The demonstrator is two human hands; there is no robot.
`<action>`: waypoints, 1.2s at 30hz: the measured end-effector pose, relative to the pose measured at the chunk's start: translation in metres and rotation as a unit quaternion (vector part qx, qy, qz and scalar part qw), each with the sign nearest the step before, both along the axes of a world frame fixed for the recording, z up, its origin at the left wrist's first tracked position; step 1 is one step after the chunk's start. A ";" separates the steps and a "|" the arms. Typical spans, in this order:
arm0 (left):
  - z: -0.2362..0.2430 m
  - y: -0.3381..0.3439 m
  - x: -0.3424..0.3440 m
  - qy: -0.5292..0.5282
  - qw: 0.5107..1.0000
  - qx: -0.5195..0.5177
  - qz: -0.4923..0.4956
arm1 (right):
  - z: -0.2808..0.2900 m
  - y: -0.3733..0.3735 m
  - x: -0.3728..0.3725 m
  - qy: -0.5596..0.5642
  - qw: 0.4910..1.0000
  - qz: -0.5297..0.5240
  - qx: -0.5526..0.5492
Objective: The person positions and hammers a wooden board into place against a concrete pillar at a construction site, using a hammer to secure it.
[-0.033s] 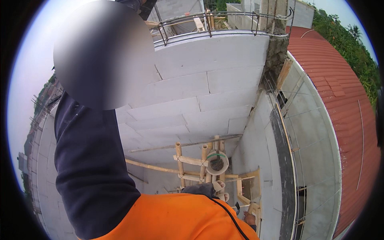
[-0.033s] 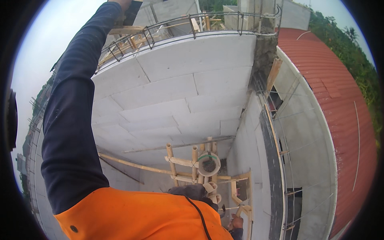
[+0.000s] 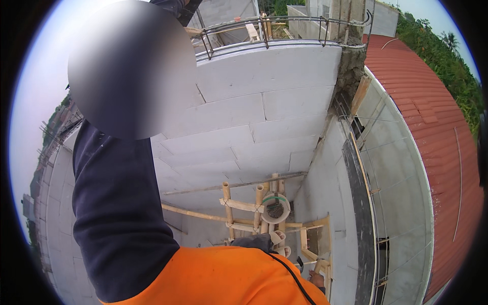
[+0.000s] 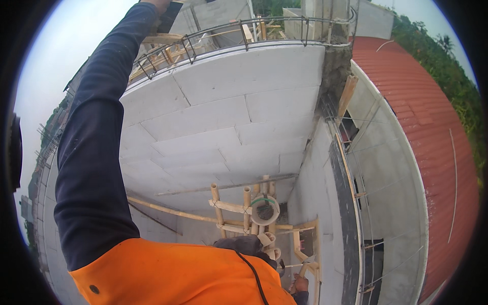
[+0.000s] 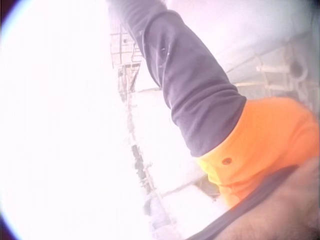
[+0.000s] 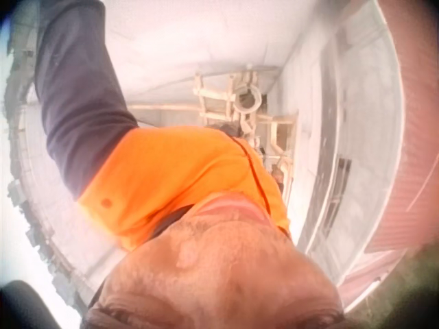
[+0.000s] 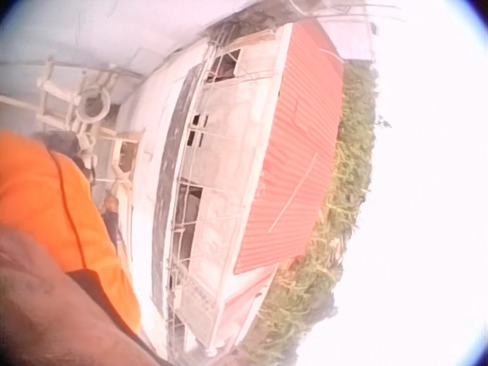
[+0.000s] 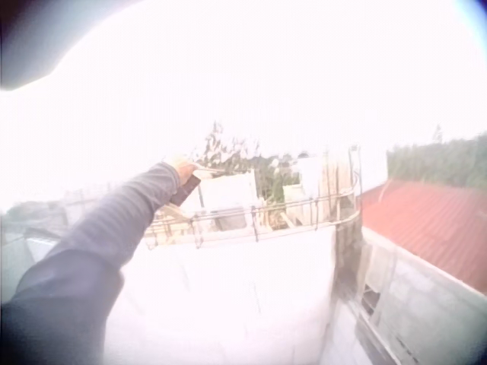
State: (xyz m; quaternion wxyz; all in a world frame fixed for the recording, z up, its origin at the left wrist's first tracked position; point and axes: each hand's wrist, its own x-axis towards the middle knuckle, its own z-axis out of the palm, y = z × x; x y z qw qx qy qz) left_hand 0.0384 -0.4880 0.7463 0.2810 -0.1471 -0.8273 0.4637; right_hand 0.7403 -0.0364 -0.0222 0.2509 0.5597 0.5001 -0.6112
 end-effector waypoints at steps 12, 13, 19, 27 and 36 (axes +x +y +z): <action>0.010 0.007 -0.014 0.021 0.999 -0.003 0.030 | 0.005 0.002 0.015 -0.031 0.978 0.206 0.004; 0.014 0.006 -0.009 0.026 0.999 0.014 0.025 | 0.002 0.000 0.017 -0.027 0.988 0.155 -0.007; 0.043 0.030 0.051 0.023 0.926 0.267 -0.267 | -0.067 0.001 0.028 0.083 0.977 0.151 0.128; -0.198 0.142 0.219 -0.094 0.787 0.189 -0.580 | 0.178 -0.015 -0.171 0.298 0.955 0.008 0.004; -0.327 0.172 0.278 -0.218 0.710 0.175 -0.647 | 0.288 -0.022 -0.204 0.572 0.793 -0.069 -0.198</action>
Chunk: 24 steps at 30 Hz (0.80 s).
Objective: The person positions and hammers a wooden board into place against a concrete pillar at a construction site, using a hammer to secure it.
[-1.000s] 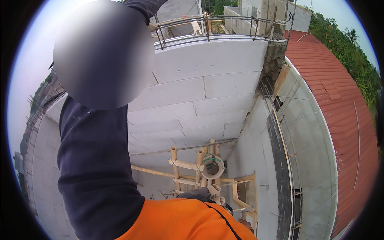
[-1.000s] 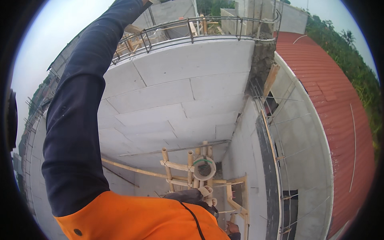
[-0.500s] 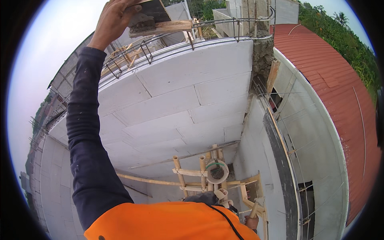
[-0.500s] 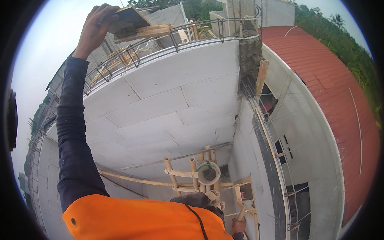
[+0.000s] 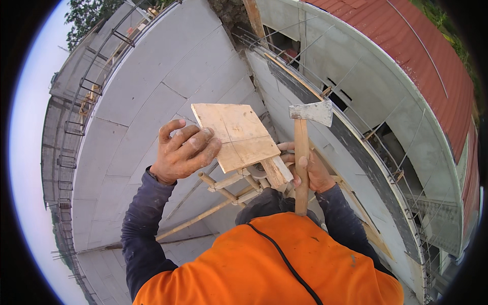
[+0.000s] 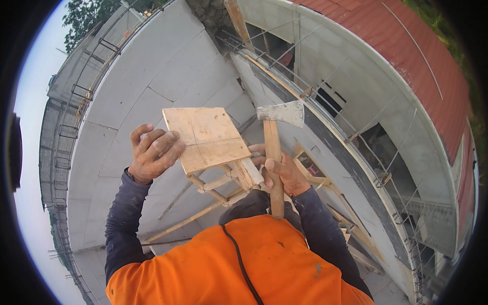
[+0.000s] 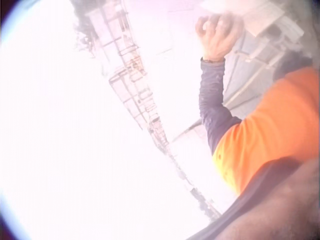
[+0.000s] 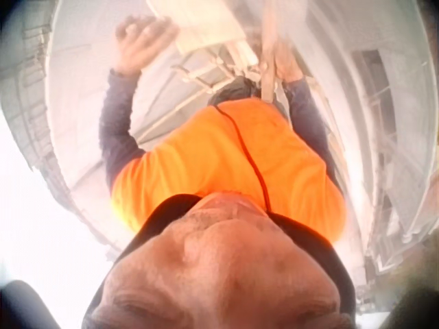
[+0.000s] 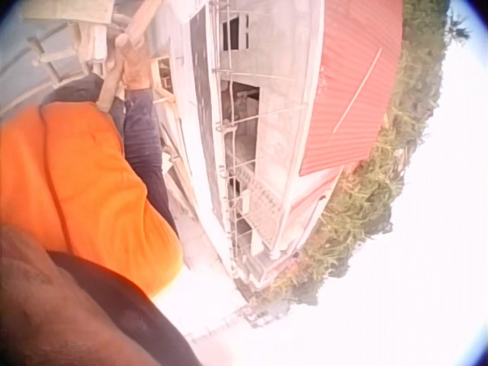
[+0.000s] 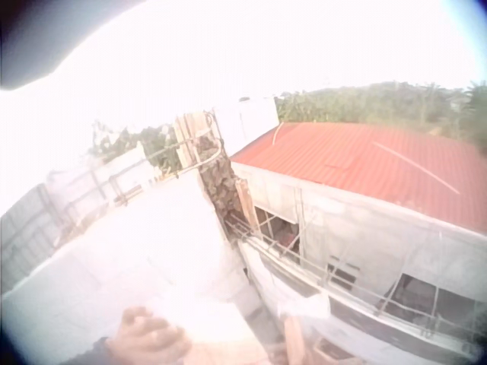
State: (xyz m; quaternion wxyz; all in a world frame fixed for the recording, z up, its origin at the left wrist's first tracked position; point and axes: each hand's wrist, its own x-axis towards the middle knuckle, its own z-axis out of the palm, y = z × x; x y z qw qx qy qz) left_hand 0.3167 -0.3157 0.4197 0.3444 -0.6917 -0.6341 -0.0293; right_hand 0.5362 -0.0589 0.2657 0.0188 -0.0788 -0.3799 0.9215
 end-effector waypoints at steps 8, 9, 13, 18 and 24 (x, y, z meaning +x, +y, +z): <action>-0.038 0.015 0.006 -0.078 0.996 0.027 0.034 | -0.021 -0.009 -0.019 -0.114 0.981 -0.031 0.152; -0.050 0.024 0.003 -0.164 0.978 0.127 0.029 | -0.023 -0.006 -0.026 -0.115 0.984 -0.035 0.132; -0.126 0.062 -0.009 -0.677 0.665 0.309 0.061 | -0.032 0.006 -0.055 -0.124 0.990 -0.049 0.049; -0.212 0.092 -0.031 -0.933 0.342 0.110 0.019 | -0.049 0.011 -0.107 -0.142 0.988 -0.023 0.051; -0.267 0.136 -0.129 -0.912 0.364 0.182 0.044 | -0.079 0.032 -0.151 -0.219 0.943 -0.112 0.224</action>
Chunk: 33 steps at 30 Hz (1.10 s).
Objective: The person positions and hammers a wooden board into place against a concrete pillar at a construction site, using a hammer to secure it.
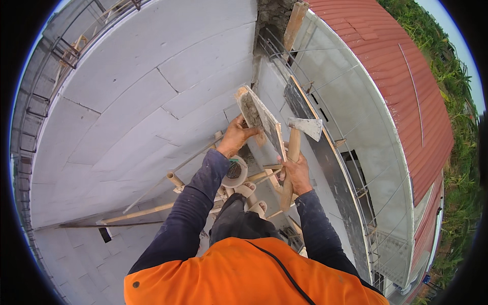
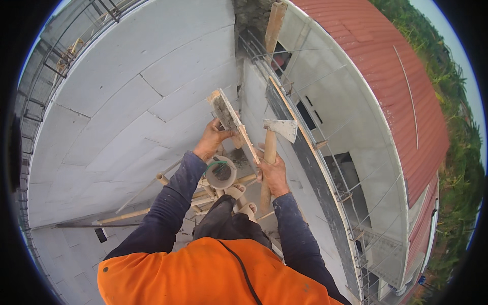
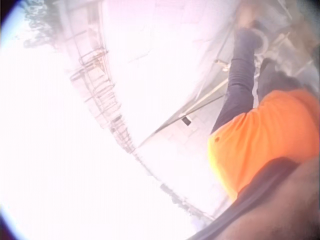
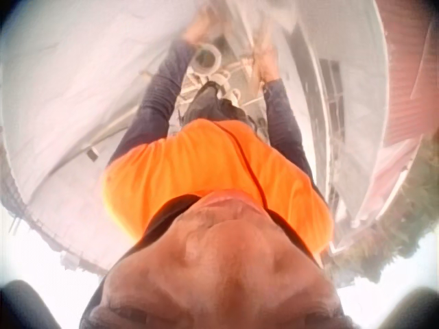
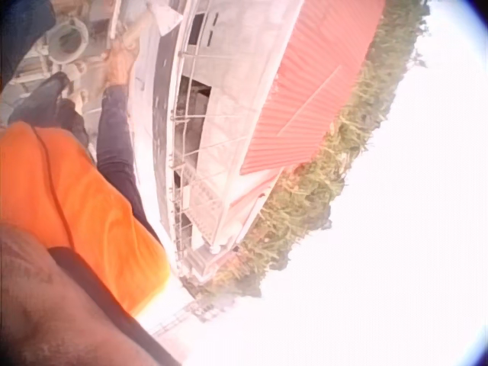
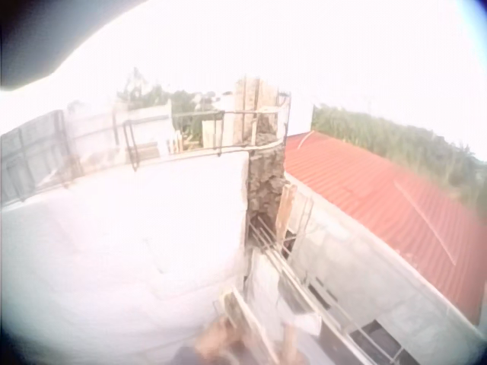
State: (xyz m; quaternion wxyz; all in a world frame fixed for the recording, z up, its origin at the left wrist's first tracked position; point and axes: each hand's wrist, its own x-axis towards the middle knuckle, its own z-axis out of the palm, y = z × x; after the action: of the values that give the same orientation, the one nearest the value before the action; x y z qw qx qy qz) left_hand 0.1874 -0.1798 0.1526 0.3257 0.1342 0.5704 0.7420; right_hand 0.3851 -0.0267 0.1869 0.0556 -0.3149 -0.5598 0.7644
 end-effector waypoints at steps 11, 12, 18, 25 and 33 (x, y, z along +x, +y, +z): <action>-0.076 0.101 -0.200 0.282 0.922 -0.134 0.227 | -0.002 -0.001 0.096 -0.169 0.985 -0.015 0.000; -0.078 0.110 -0.200 0.269 0.923 -0.128 0.241 | -0.006 -0.007 0.106 -0.176 0.984 -0.030 -0.011; -0.091 0.140 -0.213 0.263 0.908 -0.163 0.282 | -0.002 -0.024 0.124 -0.220 0.974 -0.045 -0.018; -0.114 0.167 -0.223 0.281 0.902 -0.170 0.280 | 0.034 -0.002 0.083 -0.211 0.976 -0.032 0.032; -0.115 0.166 -0.230 0.284 0.907 -0.161 0.267 | 0.059 0.012 0.052 -0.209 0.974 0.002 0.091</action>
State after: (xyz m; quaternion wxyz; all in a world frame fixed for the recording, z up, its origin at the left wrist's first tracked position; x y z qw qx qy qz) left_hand -0.0430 -0.0139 0.0373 -0.0433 0.1277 0.7652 0.6295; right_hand 0.4366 -0.0148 0.2455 -0.0358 -0.4601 -0.6270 0.6276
